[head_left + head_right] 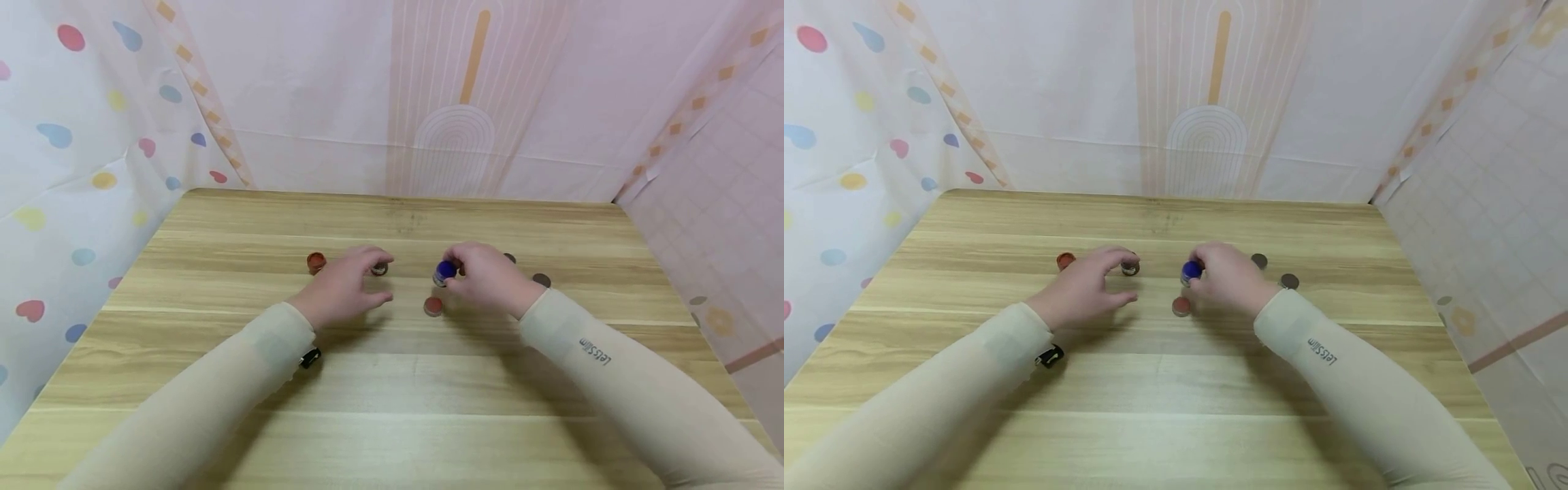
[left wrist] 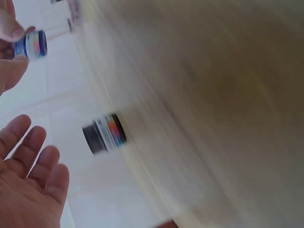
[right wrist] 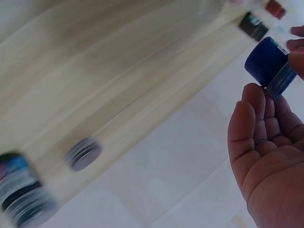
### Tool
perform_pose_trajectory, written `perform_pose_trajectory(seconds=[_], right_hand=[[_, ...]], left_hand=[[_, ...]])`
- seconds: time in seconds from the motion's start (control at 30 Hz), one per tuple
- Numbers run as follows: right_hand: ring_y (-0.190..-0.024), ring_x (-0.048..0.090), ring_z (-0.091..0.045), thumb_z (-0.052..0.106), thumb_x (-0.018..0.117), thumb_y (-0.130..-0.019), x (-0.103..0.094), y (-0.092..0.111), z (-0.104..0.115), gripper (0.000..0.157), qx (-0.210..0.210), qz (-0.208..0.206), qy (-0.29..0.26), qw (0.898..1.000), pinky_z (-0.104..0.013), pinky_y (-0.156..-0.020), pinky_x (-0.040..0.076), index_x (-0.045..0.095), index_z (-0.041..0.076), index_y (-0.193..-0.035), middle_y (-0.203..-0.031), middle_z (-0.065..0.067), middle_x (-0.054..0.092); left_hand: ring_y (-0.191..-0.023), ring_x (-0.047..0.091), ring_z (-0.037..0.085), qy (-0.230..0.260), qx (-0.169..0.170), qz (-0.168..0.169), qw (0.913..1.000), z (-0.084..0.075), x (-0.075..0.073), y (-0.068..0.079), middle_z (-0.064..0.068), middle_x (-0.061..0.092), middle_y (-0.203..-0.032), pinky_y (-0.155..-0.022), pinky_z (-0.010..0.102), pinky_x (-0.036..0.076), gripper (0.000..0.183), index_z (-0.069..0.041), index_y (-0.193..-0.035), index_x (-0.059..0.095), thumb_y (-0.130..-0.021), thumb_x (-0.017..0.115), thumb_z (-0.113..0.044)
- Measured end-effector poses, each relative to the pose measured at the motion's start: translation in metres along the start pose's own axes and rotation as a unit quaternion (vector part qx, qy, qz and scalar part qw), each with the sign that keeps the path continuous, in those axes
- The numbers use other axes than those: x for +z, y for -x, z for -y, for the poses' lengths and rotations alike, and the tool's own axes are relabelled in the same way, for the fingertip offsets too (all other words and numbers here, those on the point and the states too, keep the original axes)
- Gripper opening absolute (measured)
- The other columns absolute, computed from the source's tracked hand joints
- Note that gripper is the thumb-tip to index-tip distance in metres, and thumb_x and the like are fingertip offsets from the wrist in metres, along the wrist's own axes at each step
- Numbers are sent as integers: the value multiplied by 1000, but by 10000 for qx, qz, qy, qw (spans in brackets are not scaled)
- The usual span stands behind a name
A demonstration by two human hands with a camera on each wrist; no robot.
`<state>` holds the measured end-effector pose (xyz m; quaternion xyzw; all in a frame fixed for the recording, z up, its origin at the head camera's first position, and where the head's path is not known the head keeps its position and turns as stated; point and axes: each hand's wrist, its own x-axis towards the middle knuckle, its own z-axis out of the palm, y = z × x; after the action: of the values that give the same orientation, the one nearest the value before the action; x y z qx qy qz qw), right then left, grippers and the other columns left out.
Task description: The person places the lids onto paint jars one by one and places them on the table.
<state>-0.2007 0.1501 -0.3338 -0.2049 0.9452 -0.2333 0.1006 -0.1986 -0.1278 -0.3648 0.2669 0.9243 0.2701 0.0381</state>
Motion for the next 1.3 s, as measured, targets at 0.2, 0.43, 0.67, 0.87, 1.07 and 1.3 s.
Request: perform_pose_trajectory(seconds=[0.2, 0.43, 0.67, 0.87, 1.07, 1.3], right_hand=[[-98, 66, -25, 15, 71, -96, -10, -2, -27, 26, 231, 24, 289, 9993, -42, -91, 56, 69, 2, -119, -112, -12, 73], [-98, 66, -28, 13, 71, -94, -22, 2, -51, 30, 408, 124, 693, 9967, -47, -95, 55, 70, -2, -120, -111, -14, 74], [-90, 63, -25, 10, 70, -93, -27, 9, -65, 26, 398, 236, 922, 9947, -46, -90, 54, 72, -3, -115, -104, -12, 73], [-92, 63, -26, 12, 71, -93, -27, 12, -73, 30, 540, 329, 1023, 9927, -47, -94, 54, 71, -3, -119, -104, -11, 74], [-95, 65, -24, 13, 72, -93, -26, 12, -77, 28, 557, 392, 1034, 9923, -46, -94, 54, 72, -1, -118, -117, -15, 75], [-95, 66, -26, 13, 73, -93, -26, 15, -78, 29, 615, 404, 1130, 9909, -48, -95, 54, 71, -3, -117, -113, -15, 75]], left_hand=[[-155, 36, 35, -600, -14, -108, 9981, 20, -14, 4, 9, 48, -161, -127, 56, 28, 72, -11, -151, 53, -90, 83, -36], [-161, 22, 41, -961, -378, -121, 9946, 40, -29, 8, 16, 40, -166, -127, 65, 19, 85, -9, -156, 47, -87, 85, -42], [-159, 22, 47, -1109, -666, -100, 9915, 60, -37, 15, 19, 38, -166, -125, 70, 20, 91, -9, -159, 42, -87, 84, -45], [-157, 24, 51, -1271, -816, -94, 9885, 75, -45, 19, 20, 39, -165, -123, 71, 22, 93, -7, -159, 41, -86, 84, -47], [-157, 22, 52, -1309, -995, -12, 9864, 85, -52, 23, 22, 37, -166, -124, 71, 21, 97, -7, -160, 39, -86, 83, -50], [-158, 17, 53, -1314, -1151, 144, 9845, 86, -54, 26, 23, 31, -169, -123, 73, 20, 103, -8, -163, 33, -86, 82, -55]])
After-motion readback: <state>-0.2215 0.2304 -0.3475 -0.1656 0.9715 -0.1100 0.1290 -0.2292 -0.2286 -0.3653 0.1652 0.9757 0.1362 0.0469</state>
